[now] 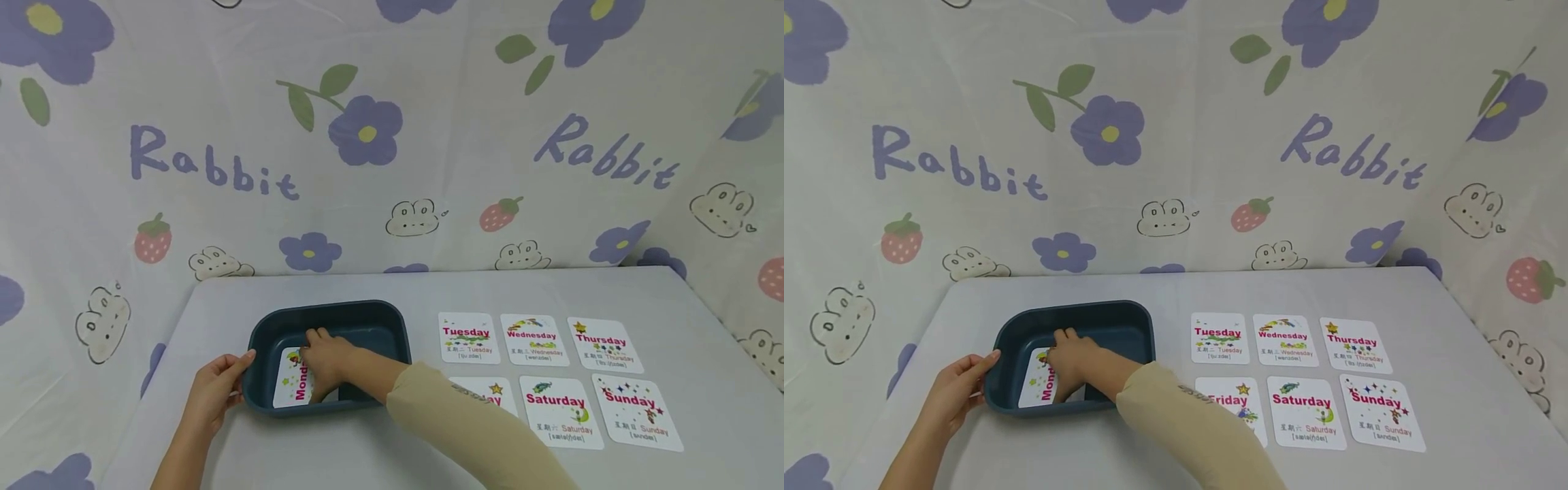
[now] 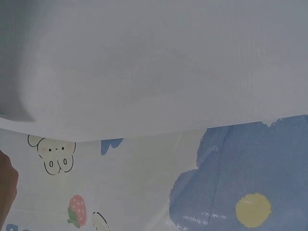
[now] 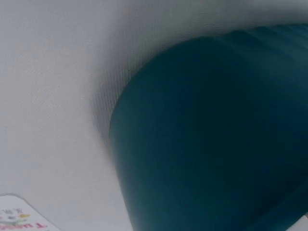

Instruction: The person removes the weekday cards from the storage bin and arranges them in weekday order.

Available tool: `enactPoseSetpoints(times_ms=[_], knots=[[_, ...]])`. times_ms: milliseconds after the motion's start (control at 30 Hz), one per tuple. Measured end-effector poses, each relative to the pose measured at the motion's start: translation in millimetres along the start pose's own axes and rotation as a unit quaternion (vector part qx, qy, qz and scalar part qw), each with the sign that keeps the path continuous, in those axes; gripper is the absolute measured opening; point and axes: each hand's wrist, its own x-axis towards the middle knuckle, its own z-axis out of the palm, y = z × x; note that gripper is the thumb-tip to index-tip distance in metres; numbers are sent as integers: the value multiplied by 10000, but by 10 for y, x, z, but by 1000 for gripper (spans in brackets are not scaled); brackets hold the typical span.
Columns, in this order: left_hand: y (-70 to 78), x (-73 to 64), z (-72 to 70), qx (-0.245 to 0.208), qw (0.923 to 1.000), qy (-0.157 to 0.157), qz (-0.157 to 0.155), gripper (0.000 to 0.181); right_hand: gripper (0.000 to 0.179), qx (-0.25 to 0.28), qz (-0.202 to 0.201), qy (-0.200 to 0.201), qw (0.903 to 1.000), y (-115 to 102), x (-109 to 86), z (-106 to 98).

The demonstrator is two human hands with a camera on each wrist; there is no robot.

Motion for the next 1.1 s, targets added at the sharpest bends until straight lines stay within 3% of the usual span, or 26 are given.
enactPoseSetpoints(times_ms=[500,800,1100], knots=[[13,8,-21,-34,10000,55,-53,36,88,-14,40,85,10000,11,22,-25],[3,8,-6,-141,9999,-15,-90,34,97,543,395,-8,9977,-34,78,-24],[5,-1,-2,-123,9999,-3,-108,35,100,754,662,-153,9948,-91,146,-39]])
